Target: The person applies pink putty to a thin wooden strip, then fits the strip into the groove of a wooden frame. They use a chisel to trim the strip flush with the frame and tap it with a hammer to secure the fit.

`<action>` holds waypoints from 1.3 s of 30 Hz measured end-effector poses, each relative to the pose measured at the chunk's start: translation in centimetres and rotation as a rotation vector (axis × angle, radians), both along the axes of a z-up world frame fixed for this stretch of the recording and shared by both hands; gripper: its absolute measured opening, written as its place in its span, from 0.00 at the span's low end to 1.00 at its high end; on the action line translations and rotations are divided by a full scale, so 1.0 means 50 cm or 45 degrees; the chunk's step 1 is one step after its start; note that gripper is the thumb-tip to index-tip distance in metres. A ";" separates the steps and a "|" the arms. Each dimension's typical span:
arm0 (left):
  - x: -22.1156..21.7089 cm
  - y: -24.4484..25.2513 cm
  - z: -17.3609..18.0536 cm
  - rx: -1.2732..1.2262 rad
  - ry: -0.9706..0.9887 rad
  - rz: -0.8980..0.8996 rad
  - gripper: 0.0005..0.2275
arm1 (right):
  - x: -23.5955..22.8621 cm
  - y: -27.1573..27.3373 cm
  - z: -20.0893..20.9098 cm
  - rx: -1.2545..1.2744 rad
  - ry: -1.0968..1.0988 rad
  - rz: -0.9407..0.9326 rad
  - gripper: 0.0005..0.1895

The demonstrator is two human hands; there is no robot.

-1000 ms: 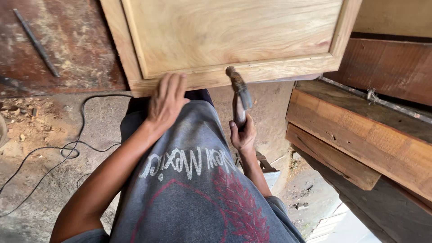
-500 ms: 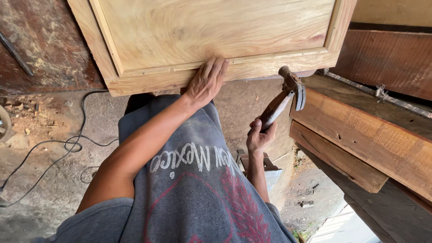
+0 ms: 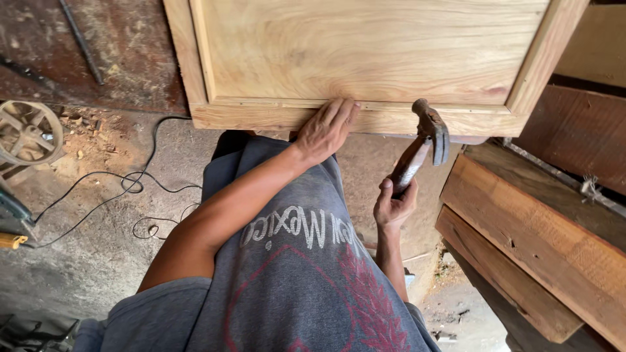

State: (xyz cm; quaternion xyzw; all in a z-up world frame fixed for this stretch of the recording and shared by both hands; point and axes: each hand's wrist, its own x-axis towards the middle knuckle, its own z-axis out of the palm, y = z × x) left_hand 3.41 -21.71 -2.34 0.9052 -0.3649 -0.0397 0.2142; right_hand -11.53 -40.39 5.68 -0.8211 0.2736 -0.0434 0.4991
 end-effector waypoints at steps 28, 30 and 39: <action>-0.031 0.140 0.025 -0.037 0.001 0.290 0.29 | 0.001 0.013 0.022 0.020 0.053 0.021 0.18; -0.030 0.151 0.039 0.043 -0.002 0.265 0.28 | 0.006 0.020 0.020 -0.025 0.025 0.096 0.19; -0.031 0.138 0.031 0.156 -0.066 0.242 0.28 | 0.015 0.064 0.031 -0.023 -0.040 0.232 0.22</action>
